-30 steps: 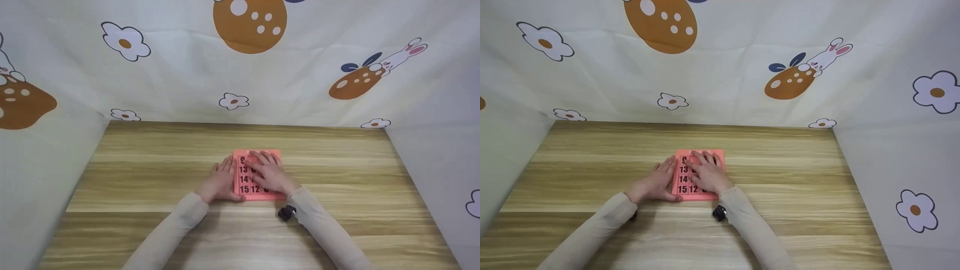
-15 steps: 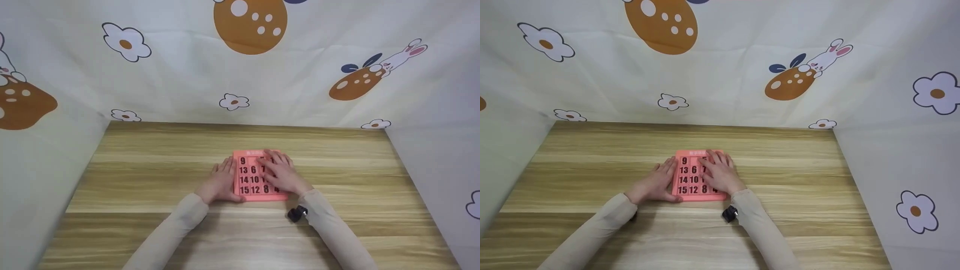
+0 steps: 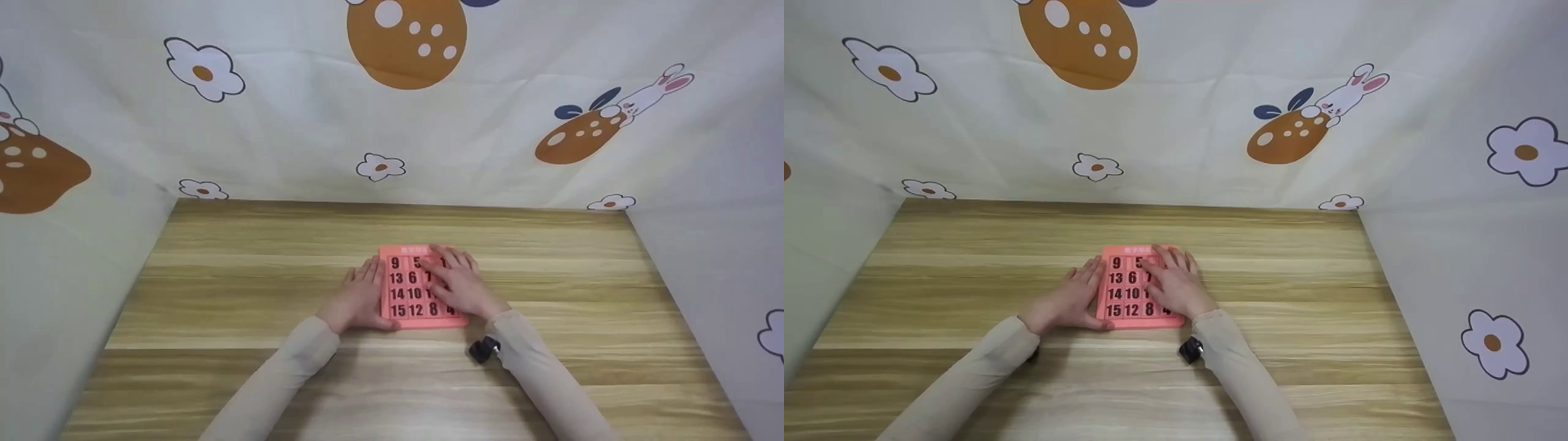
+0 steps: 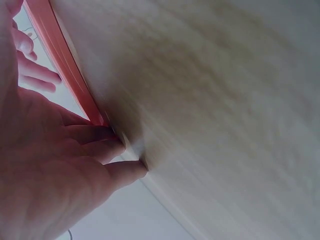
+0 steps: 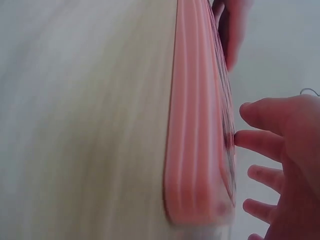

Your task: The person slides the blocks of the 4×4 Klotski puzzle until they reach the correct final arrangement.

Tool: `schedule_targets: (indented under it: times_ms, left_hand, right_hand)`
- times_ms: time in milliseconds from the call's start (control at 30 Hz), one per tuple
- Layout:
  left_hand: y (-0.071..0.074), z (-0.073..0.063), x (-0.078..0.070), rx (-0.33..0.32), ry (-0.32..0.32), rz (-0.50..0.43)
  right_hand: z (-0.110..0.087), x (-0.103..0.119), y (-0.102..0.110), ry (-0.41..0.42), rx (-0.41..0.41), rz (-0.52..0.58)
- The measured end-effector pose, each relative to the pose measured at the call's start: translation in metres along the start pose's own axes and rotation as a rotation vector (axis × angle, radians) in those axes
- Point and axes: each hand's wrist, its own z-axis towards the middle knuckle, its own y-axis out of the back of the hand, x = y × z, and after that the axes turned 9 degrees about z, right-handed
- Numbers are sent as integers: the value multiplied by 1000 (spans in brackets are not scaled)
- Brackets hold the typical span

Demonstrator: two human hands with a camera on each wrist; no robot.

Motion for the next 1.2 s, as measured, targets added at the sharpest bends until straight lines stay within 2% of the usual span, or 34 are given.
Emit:
schedule_targets:
  times_ms: [233,400,667,933,1200]
  left_hand:
    - [1,-2,0,-14,-10,-6]
    - [0,-1,0,-16,-12,-3]
    - [0,0,-1,-6,-3,4]
    - [0,1,-1,4,0,2]
    - [0,-1,0,-2,-5,-11]
  right_hand:
    - [8,5,-5,16,1,32]
    - [4,0,-5,8,9,30]
    - [-4,-10,2,29,-47,43]
    - [-14,-20,14,-36,-62,57]
    - [-20,-24,16,-66,-86,6]
